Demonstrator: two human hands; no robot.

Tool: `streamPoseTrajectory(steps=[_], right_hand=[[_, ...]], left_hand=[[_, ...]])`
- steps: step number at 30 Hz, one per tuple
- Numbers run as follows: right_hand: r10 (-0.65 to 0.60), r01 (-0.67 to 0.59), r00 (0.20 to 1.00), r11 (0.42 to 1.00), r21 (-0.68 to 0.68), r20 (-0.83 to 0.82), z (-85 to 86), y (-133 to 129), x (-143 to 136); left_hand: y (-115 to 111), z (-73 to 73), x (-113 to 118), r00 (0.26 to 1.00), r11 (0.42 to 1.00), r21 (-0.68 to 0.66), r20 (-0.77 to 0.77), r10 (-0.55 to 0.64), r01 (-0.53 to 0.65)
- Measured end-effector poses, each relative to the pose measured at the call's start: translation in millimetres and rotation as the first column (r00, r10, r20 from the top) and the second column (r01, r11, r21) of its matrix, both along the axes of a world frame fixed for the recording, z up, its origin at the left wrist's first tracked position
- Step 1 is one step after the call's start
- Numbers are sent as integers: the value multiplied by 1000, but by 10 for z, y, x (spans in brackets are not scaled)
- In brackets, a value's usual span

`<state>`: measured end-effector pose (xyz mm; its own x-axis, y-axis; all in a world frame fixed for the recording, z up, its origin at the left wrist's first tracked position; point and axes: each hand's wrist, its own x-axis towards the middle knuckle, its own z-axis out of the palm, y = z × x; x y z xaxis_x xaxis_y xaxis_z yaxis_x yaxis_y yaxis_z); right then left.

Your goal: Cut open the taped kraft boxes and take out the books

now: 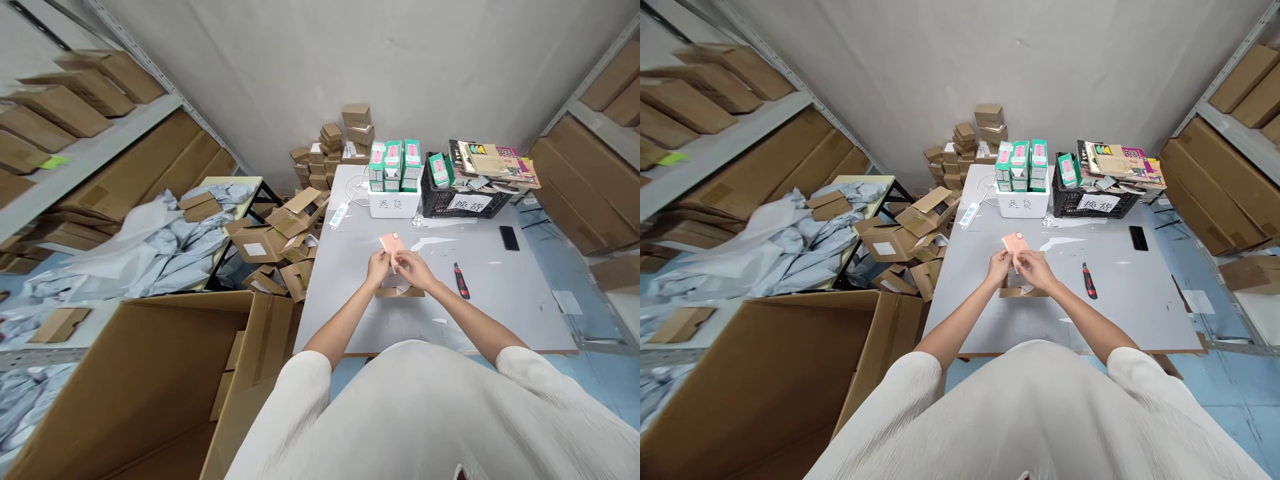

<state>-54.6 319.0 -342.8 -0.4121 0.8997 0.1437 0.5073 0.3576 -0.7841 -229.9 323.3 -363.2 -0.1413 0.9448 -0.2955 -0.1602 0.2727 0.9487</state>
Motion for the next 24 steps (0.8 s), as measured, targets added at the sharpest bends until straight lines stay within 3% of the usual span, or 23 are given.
streamPoseTrajectory(steps=[2, 4, 7, 11, 14, 19, 22, 24], right_hand=[[-11, 11, 1000, 1000, -7, -19, -53, 52, 39], [-128, 127, 991, 991, -48, -36, -108, 128, 82], [-327, 299, 941, 923, -242, -87, -165, 231, 139], [-347, 146, 906, 795, -589, -244, -158, 267, 172], [-388, 105, 871, 745, -659, -301, -104, 249, 166], [-444, 229, 851, 793, -565, -279, 25, 204, 105], [-379, 278, 904, 873, -401, -199, 102, 118, 40], [-251, 215, 959, 947, -237, -134, 139, 39, -4]], left_hand=[[29, -31, -59, 1000, 999, -29, -2, 29, -29], [58, -51, -94, 998, 998, -40, 13, 54, -54], [86, -62, -107, 995, 995, -49, 52, 87, -85], [102, -58, -119, 993, 995, -63, 84, 84, -79], [97, -48, -156, 997, 995, -81, 55, 55, -50], [27, -14, -151, 980, 983, -91, -137, 146, -160], [-44, 23, -48, 1000, 994, -104, 3, 16, -15], [-87, 52, 20, 992, 994, -92, 116, -41, 52]])
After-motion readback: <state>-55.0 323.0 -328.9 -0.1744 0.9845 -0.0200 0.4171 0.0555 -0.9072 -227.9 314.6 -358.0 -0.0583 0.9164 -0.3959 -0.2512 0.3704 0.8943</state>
